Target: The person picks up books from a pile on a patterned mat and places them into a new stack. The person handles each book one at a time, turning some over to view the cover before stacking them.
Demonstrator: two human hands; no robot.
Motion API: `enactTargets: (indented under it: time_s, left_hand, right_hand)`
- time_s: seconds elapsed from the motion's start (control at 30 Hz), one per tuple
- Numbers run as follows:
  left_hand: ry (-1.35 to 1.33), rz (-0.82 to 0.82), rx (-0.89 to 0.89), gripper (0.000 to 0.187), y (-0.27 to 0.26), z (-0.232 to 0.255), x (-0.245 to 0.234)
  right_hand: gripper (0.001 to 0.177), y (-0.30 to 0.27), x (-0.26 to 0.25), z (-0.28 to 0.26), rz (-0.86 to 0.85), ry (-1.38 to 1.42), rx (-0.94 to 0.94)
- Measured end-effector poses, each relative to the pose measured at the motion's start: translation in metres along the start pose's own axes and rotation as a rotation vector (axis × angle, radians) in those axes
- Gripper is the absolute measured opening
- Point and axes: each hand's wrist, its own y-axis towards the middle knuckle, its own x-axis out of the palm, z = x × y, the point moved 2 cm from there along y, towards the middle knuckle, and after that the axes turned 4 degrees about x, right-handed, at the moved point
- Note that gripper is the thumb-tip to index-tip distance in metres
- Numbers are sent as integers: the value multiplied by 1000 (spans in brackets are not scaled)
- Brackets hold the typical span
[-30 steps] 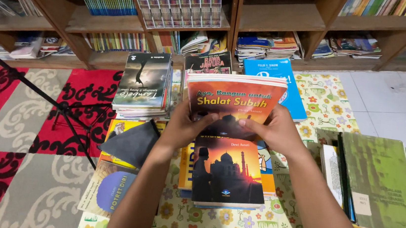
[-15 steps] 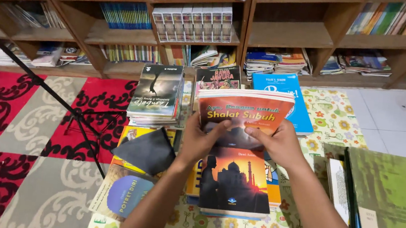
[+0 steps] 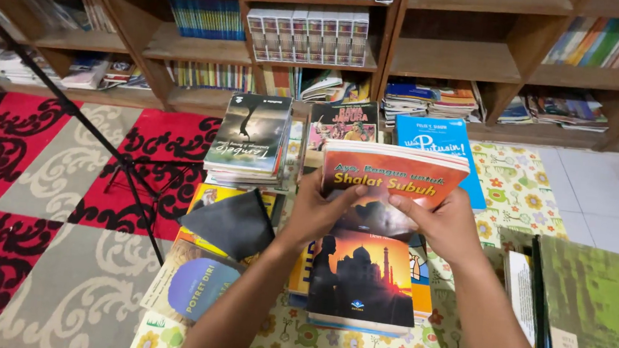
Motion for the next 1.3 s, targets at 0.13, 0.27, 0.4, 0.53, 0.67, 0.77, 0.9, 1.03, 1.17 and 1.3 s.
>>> enactTargets:
  time_s: [0.13,0.27,0.4,0.53,0.67,0.77,0.9,1.03,1.17,1.3]
  left_hand:
    - [-8,54,93,12,-2,7,3]
    - [-48,125,72,11,4,39,1]
    - [-53,194,92,15,9,63,3]
    - [-93,208,11,20,5,40,-2]
    - [88,56,-3,17,4,50,4]
    - [159,-61,-68,15,2,42,6]
    - [204,-89,15,14,4,47,11]
    - [272,-109,-34,21,6,41,8]
    - [141,55,62,32,9,47,9]
    - [94,76,70,35,8,39,8]
  right_hand:
    - [32,-4,9,-8,-7,7,-13]
    - [34,-7,10,-10,-72,-29,-29]
    - [24,-10,23,-34,-96,-62,-32]
    - [23,-9,18,-14,-43,-51,-46]
    - [16,-13,14,-32,64,80,27]
    - [11,-13,12,-33,111,195,63]
    - [11,-11,6,-33,157,202,59]
    - [15,-10,6,-35,143,198,42]
    - [10,-11,15,-43,153,149,-24]
    - [13,-11,17,-54,140,132,-12]
